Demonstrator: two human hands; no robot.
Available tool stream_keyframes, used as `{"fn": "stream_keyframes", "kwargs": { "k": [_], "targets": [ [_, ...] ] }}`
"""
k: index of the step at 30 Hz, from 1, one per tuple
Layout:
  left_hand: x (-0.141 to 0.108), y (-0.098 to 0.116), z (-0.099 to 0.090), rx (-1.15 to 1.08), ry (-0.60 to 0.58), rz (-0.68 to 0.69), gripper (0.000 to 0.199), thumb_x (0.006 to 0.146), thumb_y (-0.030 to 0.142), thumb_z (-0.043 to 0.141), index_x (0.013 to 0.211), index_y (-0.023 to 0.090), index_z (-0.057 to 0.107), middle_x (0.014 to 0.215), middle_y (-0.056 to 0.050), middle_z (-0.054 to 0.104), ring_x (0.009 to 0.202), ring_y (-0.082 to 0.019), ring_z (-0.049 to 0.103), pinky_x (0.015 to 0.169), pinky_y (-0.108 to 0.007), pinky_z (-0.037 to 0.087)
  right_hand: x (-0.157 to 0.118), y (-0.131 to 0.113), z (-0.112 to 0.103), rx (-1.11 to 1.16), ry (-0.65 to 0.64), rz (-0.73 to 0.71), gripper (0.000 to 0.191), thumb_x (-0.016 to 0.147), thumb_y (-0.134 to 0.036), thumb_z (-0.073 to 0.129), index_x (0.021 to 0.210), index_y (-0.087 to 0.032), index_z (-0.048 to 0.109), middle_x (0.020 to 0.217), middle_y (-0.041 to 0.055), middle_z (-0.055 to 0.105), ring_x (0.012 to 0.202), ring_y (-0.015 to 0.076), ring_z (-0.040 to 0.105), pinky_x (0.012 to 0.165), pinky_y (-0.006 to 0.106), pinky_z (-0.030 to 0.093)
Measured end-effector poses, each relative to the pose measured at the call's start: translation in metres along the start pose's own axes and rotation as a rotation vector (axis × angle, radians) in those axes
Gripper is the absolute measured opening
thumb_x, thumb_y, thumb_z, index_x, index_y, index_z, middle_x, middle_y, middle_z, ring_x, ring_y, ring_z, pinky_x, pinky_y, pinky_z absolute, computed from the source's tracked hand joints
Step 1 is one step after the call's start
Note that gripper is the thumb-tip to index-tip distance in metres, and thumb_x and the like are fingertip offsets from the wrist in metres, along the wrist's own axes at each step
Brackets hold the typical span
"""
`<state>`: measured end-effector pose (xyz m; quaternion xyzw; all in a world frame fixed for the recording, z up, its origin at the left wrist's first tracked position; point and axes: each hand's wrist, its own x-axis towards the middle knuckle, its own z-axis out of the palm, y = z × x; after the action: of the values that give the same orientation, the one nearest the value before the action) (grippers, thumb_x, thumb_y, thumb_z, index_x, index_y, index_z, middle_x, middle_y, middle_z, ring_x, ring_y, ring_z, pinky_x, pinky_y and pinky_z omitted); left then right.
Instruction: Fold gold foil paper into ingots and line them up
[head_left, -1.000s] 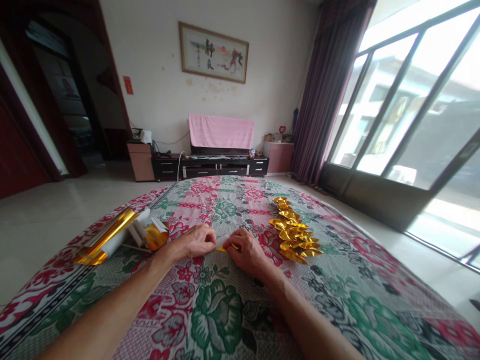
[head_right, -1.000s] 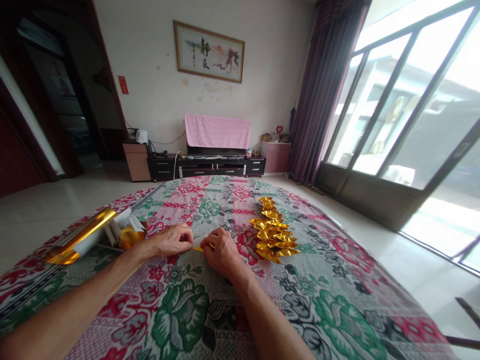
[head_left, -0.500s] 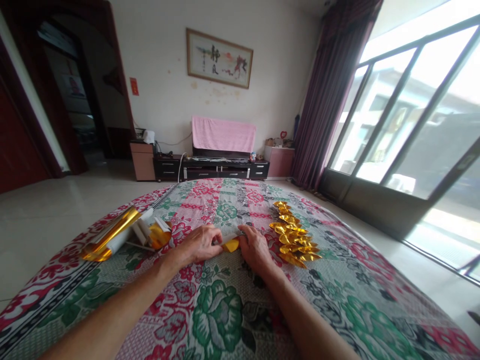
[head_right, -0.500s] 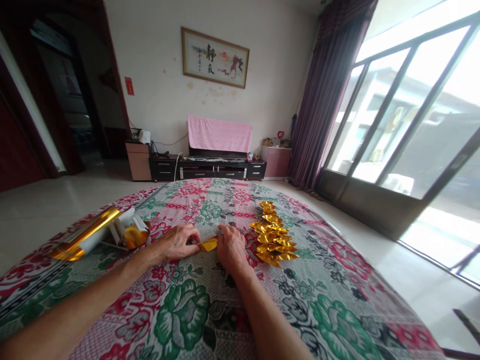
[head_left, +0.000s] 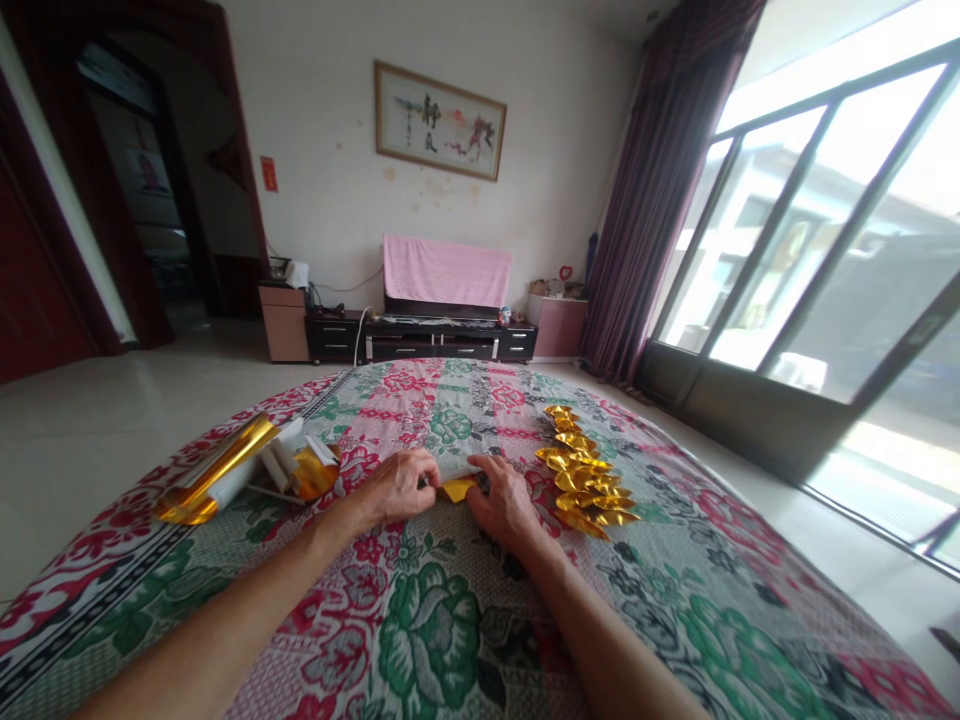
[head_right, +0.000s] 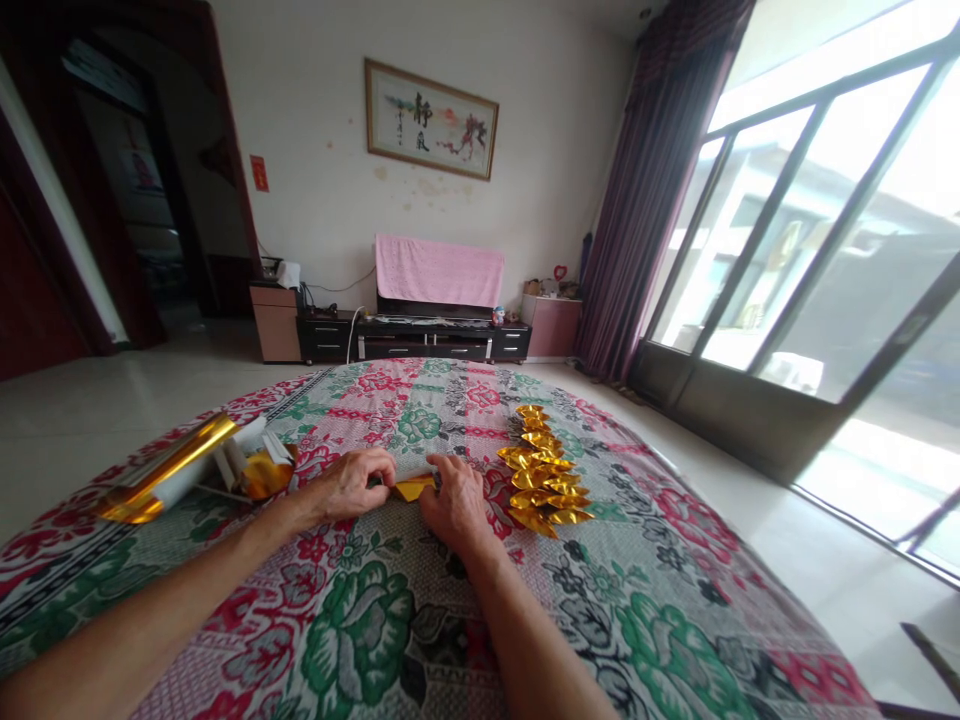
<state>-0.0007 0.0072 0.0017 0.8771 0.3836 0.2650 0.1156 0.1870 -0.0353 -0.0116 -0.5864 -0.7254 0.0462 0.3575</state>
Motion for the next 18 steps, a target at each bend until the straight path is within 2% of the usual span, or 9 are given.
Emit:
{"fn": "stream_keyframes", "kwargs": {
  "k": [6,11,18],
  "targets": [
    [-0.001,0.005,-0.006,-0.077,0.008,0.106,0.017,0.061,0.008,0.048,0.066,0.017,0.061,0.082,-0.002,0.062,0.076,-0.013,0.058,0.069,-0.021,0.044,0.000,-0.001,-0.001,0.023,-0.040,-0.050,0.040,0.070,-0.015,0.048,0.109,-0.020,0.058,0.101,0.0056,0.065,0.095,0.0203,0.055,0.087,0.033,0.035],
    [-0.002,0.008,-0.010,-0.087,-0.026,0.227,0.021,0.057,0.004,0.046,0.067,0.017,0.060,0.087,-0.003,0.062,0.086,-0.015,0.058,0.081,-0.024,0.044,0.000,-0.002,-0.004,0.063,-0.071,-0.077,0.037,0.068,-0.013,0.048,0.103,-0.021,0.060,0.095,0.0034,0.065,0.092,0.0188,0.056,0.087,0.033,0.037],
    [-0.002,0.001,-0.008,-0.110,0.012,0.197,0.024,0.057,0.001,0.044,0.067,0.017,0.060,0.087,-0.003,0.061,0.085,-0.013,0.058,0.078,-0.022,0.045,-0.001,-0.002,0.000,0.196,0.012,-0.121,0.036,0.069,-0.014,0.049,0.103,-0.018,0.060,0.092,0.0049,0.062,0.084,0.0167,0.057,0.080,0.029,0.043]
  ]
}}
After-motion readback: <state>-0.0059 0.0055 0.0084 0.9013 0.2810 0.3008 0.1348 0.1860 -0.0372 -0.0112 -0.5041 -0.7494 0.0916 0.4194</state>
